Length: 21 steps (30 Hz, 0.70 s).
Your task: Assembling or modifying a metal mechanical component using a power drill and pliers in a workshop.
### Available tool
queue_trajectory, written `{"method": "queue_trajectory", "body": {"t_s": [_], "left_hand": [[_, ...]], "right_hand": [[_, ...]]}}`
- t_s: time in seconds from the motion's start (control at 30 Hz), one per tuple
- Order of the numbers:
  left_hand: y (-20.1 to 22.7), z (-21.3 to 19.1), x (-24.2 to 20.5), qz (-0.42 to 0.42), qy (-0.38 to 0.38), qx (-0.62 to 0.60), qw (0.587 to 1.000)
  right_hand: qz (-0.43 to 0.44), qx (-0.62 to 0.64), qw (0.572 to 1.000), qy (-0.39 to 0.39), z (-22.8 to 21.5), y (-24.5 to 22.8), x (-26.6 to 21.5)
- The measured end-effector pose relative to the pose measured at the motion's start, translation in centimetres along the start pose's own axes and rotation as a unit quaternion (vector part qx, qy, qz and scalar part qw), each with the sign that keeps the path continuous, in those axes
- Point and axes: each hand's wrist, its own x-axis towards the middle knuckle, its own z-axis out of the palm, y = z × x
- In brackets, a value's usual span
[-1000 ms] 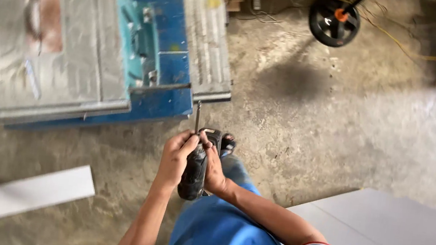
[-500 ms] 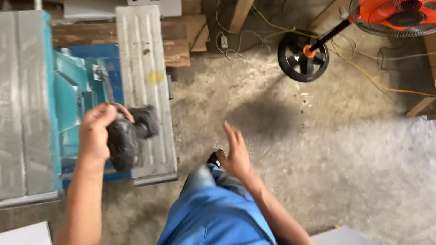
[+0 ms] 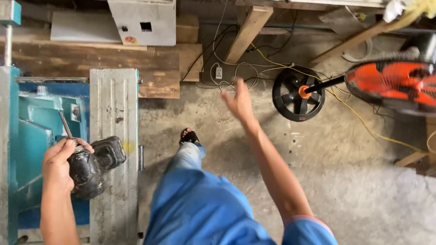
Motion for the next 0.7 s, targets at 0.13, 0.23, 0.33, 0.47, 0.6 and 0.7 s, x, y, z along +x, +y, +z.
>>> {"method": "queue_trajectory", "body": {"t_s": [0.13, 0.23, 0.33, 0.47, 0.6, 0.7], "left_hand": [[1.7, 1.1, 3.5, -0.082, 0.041, 0.047, 0.995], [1.3, -0.1, 4.6, -0.121, 0.052, 0.106, 0.986], [-1.7, -5.3, 6.1, -0.204, 0.053, 0.104, 0.972], [-9.6, -13.8, 6.0, -0.188, -0.075, 0.219, 0.955], [-8.1, -11.5, 10.0, -0.114, -0.06, 0.327, 0.936], [-8.6, -9.7, 9.9, -0.049, -0.053, 0.424, 0.903]], "right_hand": [[0.047, -0.042, 0.998, 0.022, 0.1, 4.3, 13.5], [0.072, -0.07, 0.995, 0.014, 0.6, 7.3, 21.8], [0.084, -0.106, 0.991, -0.001, 1.5, 8.2, 30.4], [0.097, -0.212, 0.972, -0.039, 1.9, 7.2, 39.9], [0.092, -0.326, 0.939, -0.064, 4.4, 8.7, 46.5], [0.102, -0.399, 0.904, -0.113, 5.6, 9.7, 48.3]]}}
